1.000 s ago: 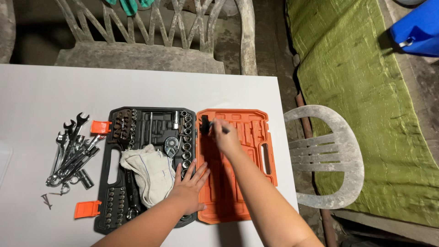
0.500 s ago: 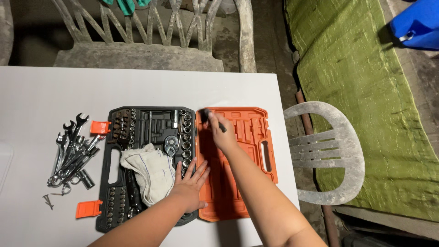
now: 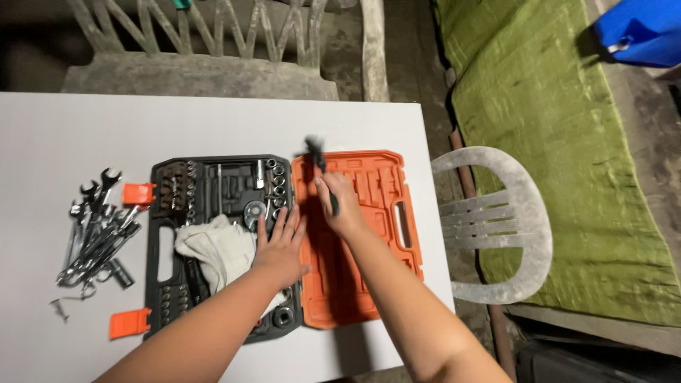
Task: The person retrieves a brush and uses it to sweep dust from the orange lid of an open toolbox. They then wipe the lid with a white cloth. The toolbox remains open on the table with tools visible in the black tray.
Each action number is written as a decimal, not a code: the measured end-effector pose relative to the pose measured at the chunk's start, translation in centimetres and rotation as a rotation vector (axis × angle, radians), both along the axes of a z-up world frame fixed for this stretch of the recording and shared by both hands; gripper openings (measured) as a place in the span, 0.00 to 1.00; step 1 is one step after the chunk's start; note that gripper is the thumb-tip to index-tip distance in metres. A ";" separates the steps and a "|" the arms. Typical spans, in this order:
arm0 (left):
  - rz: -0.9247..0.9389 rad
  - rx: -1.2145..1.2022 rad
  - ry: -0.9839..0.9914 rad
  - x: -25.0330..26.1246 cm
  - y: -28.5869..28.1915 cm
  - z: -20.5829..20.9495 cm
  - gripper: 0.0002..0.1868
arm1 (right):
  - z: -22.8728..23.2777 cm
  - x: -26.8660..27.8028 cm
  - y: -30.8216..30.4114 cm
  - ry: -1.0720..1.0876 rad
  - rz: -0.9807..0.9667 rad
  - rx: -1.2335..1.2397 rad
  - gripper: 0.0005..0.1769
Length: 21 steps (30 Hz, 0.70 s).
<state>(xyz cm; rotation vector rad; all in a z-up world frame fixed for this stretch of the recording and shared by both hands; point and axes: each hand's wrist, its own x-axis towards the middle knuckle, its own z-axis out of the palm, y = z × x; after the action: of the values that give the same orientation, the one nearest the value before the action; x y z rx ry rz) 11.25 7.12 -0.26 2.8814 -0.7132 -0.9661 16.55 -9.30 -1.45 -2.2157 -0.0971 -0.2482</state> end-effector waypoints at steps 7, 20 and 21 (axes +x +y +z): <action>-0.036 0.073 0.091 0.6 0.1 0.9 0.56 | 5.1 -2.6 0.1 0.072 -0.025 -0.095 0.18; -0.073 0.111 0.160 0.8 -0.1 0.6 0.45 | 0.8 -0.9 1.6 0.094 0.195 -0.213 0.22; -0.061 0.093 0.139 0.8 -0.2 0.6 0.46 | 0.7 -0.6 1.2 0.085 0.234 -0.200 0.22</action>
<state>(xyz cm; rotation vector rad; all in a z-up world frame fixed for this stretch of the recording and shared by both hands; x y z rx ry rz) 12.03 6.90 0.33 2.8486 -0.7693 -1.2240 15.97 -8.07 -0.78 -2.3840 -0.3457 -0.0151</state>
